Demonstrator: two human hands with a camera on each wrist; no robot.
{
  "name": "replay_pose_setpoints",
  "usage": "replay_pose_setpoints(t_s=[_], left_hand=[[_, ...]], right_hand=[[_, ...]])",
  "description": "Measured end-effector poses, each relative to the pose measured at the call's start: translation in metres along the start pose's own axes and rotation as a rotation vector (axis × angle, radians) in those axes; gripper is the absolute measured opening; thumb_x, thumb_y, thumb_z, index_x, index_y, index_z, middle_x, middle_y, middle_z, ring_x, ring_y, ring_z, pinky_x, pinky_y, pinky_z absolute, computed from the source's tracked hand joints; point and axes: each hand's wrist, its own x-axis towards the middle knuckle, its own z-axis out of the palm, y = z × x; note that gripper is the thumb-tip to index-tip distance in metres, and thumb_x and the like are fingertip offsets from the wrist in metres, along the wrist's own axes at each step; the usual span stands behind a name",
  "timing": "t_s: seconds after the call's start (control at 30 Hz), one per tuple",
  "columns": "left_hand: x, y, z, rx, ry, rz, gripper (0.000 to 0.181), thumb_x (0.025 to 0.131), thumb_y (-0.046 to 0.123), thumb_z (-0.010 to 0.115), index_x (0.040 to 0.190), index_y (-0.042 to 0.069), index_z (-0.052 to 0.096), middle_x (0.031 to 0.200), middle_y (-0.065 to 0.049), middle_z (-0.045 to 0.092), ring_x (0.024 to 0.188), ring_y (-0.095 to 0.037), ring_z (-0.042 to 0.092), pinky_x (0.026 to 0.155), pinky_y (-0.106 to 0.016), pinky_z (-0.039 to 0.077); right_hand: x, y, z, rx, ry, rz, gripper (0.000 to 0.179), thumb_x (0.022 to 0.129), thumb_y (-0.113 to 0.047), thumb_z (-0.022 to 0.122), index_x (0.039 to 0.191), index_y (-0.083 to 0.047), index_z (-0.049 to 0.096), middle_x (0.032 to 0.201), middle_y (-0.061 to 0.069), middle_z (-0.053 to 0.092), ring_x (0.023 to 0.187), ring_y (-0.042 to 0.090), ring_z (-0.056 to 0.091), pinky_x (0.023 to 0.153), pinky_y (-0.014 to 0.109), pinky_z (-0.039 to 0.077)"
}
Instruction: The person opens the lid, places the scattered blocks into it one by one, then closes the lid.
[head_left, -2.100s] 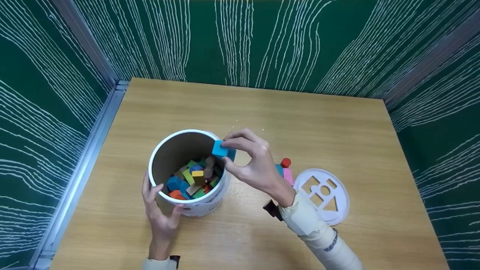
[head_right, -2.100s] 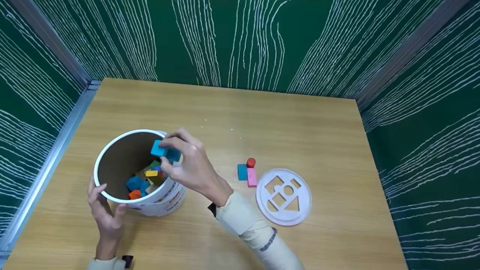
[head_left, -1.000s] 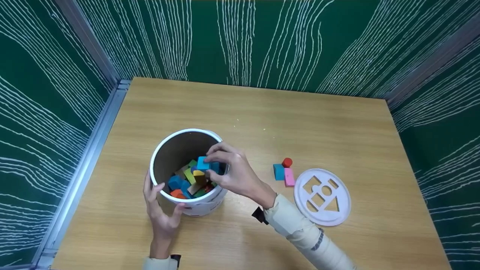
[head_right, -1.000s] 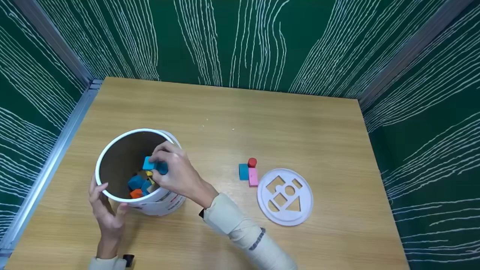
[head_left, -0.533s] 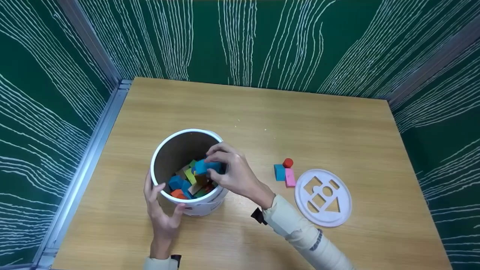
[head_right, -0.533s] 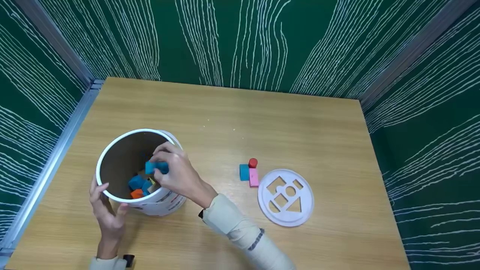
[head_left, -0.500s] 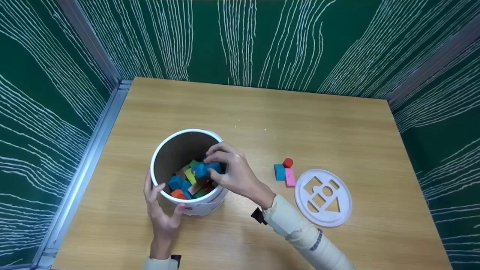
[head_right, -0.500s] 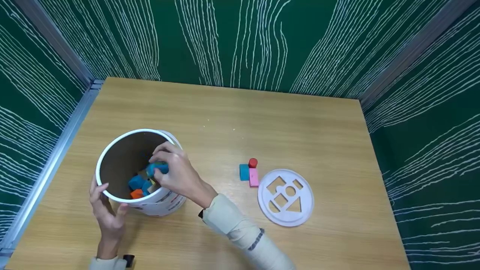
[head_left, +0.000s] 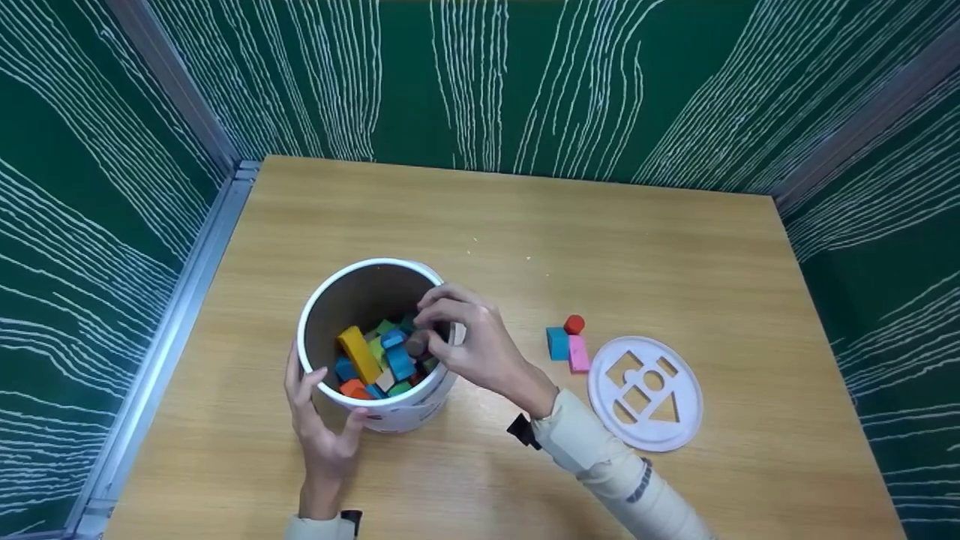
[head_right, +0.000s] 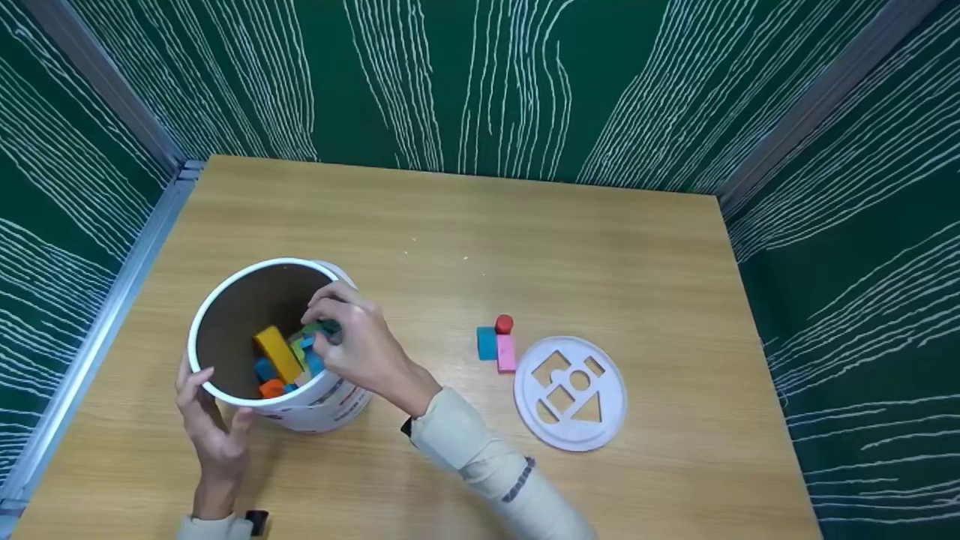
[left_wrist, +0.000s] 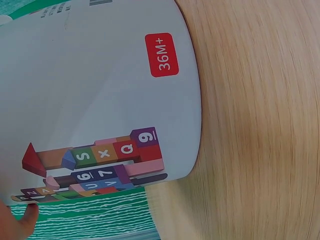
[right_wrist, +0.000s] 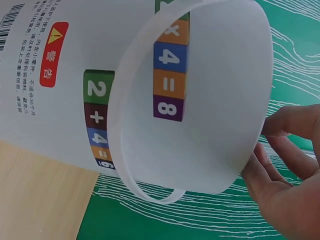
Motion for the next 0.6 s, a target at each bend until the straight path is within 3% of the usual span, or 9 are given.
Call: replay_pose_setpoints(t_s=[0.2,0.6], left_hand=[[-0.001,0.000,0.000,0.008,-0.005,-0.011,0.066,0.088,0.048,0.060,0.117,-0.007,0.040,0.142,-0.037,0.024,0.135,-0.029,0.028,0.111,-0.032,0.026],[-0.002,-0.003,0.002,-0.021,0.021,-0.001,0.068,0.086,0.049,0.061,0.114,-0.009,0.040,0.140,-0.039,0.025,0.134,-0.028,0.029,0.111,-0.033,0.027]], right_hand=[[-0.003,0.001,-0.008,-0.025,0.026,-0.016,0.017,0.080,0.005,0.068,0.092,-0.006,0.071,0.105,0.004,0.060,0.099,0.011,0.055,0.089,0.025,0.050],[-0.011,0.009,-0.028,-0.110,0.096,-0.006,0.016,0.080,0.002,0.070,0.093,-0.007,0.069,0.102,0.000,0.061,0.096,0.010,0.056,0.080,0.025,0.053]])
